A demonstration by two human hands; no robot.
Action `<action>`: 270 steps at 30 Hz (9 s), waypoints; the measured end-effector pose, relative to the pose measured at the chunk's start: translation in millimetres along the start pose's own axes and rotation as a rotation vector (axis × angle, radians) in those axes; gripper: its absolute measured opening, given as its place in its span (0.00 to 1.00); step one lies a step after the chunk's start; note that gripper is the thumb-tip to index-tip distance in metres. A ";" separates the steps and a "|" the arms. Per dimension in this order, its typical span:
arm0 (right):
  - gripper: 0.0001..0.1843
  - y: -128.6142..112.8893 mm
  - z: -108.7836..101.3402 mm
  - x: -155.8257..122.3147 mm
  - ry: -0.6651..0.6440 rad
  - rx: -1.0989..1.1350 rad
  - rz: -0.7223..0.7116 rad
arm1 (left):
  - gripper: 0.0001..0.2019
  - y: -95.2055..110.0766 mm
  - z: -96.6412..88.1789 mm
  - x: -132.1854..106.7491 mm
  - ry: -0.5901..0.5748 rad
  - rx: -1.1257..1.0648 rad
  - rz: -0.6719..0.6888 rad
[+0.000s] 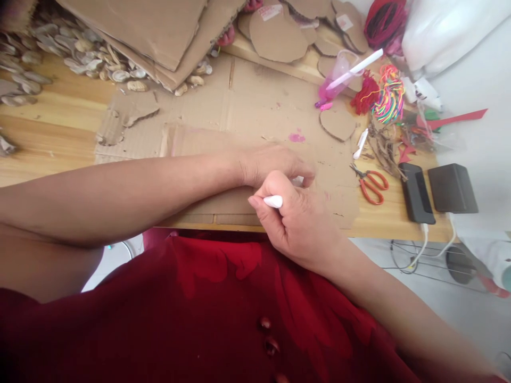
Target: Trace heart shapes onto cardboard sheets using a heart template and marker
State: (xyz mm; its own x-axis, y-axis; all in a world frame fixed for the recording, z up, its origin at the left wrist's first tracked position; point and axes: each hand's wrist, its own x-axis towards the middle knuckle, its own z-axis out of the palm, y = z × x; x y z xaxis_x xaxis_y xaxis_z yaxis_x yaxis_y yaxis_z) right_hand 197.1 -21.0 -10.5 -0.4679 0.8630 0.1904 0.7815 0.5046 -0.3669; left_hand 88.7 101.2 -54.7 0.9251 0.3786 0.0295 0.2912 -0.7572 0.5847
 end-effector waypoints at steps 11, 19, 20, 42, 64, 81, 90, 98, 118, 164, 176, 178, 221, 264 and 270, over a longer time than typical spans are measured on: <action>0.10 3.3 1.3 1.8 0.023 -0.034 -0.039 | 0.13 -2.5 -1.1 0.4 -0.017 -0.024 0.023; 0.09 3.5 -2.2 -2.2 0.005 0.022 -0.073 | 0.13 -5.1 1.9 1.0 -0.009 0.027 0.022; 0.09 4.7 -3.4 -4.0 -0.015 0.042 -0.080 | 0.13 -6.8 3.6 1.4 0.001 0.028 0.031; 0.08 16.1 0.1 -28.4 0.033 0.034 -0.184 | 0.13 -14.3 12.2 5.2 0.056 0.091 0.103; 0.08 20.3 -2.5 -43.6 0.017 0.065 -0.161 | 0.17 -9.1 9.6 3.1 0.008 0.137 0.042; 0.07 13.1 1.8 -34.5 0.106 0.072 -0.023 | 0.13 -10.7 11.6 3.4 0.021 0.126 0.059; 0.07 6.4 3.8 -37.9 0.120 0.022 0.004 | 0.13 -8.4 9.3 2.4 0.018 0.127 0.043; 0.07 14.5 -1.3 -48.0 0.127 0.010 0.068 | 0.18 -6.2 7.5 1.6 -0.003 0.169 0.035; 0.05 24.8 3.1 -48.7 0.110 0.149 0.059 | 0.16 5.9 19.0 -3.2 0.065 0.263 0.009; 0.04 40.1 6.6 -69.5 0.250 0.052 0.112 | 0.14 7.1 24.5 -4.7 0.084 0.293 -0.038; 0.06 38.1 7.2 -70.3 0.223 0.036 0.082 | 0.14 8.2 22.7 -5.2 0.070 0.270 -0.056; 0.05 37.6 6.4 -71.5 0.220 0.041 0.097 | 0.14 8.4 22.6 -5.2 0.068 0.266 -0.054; 0.07 48.5 -3.3 -81.8 0.183 0.020 0.132 | 0.16 8.4 20.8 -7.2 0.037 0.315 -0.048; 0.07 69.1 -1.9 -94.7 0.340 0.076 0.160 | 0.19 18.8 25.9 -6.3 0.062 0.367 -0.127; 0.08 60.1 12.2 -84.7 0.322 0.199 0.064 | 0.18 17.2 26.1 -7.4 0.073 0.350 -0.122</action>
State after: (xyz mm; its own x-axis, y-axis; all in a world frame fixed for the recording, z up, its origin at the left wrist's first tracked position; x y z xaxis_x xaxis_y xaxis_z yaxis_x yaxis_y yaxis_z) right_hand 278.6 -64.0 -59.8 -0.2420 0.8717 0.4261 0.6951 0.4621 -0.5507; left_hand 93.2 71.5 -66.0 0.8623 0.5046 0.0421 0.4755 -0.8355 0.2753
